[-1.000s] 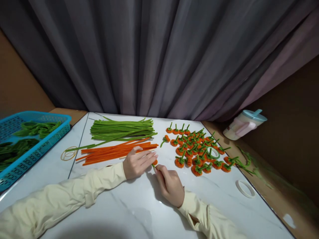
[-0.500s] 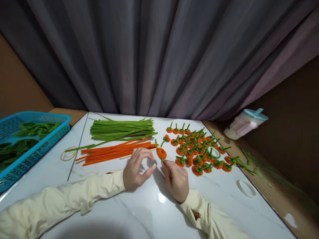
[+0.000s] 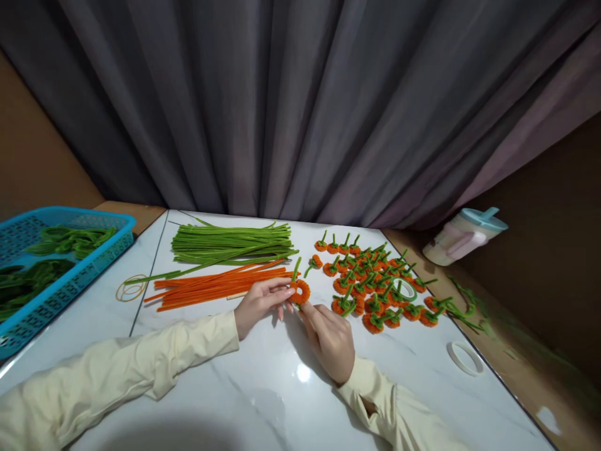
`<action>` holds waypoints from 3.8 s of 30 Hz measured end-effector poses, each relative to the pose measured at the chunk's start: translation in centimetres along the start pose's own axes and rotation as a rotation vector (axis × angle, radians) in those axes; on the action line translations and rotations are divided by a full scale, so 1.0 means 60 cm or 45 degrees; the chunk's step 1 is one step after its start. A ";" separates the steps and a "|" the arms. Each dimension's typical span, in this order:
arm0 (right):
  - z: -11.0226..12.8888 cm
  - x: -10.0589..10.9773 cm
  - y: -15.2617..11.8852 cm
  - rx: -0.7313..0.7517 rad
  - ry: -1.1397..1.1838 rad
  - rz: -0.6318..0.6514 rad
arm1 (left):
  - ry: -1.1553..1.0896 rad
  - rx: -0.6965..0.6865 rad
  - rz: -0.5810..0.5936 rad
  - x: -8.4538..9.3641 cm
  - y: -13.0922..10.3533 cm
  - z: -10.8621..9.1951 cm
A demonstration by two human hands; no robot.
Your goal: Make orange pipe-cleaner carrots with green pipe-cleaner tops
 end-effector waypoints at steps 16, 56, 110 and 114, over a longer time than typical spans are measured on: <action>-0.019 0.008 0.001 -0.151 0.320 -0.066 | -0.518 0.295 0.209 -0.018 0.009 0.029; 0.017 -0.001 0.004 0.085 -0.130 0.019 | -0.332 0.208 0.200 -0.015 0.014 0.031; -0.021 0.006 0.005 -0.200 0.551 -0.090 | 0.911 -0.798 0.201 -0.040 -0.045 -0.061; -0.022 0.004 0.003 -0.189 0.501 -0.077 | 0.883 -0.778 0.200 -0.038 -0.044 -0.062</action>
Point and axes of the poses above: each hand's wrist, its own y-axis towards the middle knuckle, its own x-axis out of the back of the hand, z = x × y, the point moved 10 cm from there along y, towards the middle knuckle, and after that the axes turned 1 degree about -x, right-handed, at the moved point
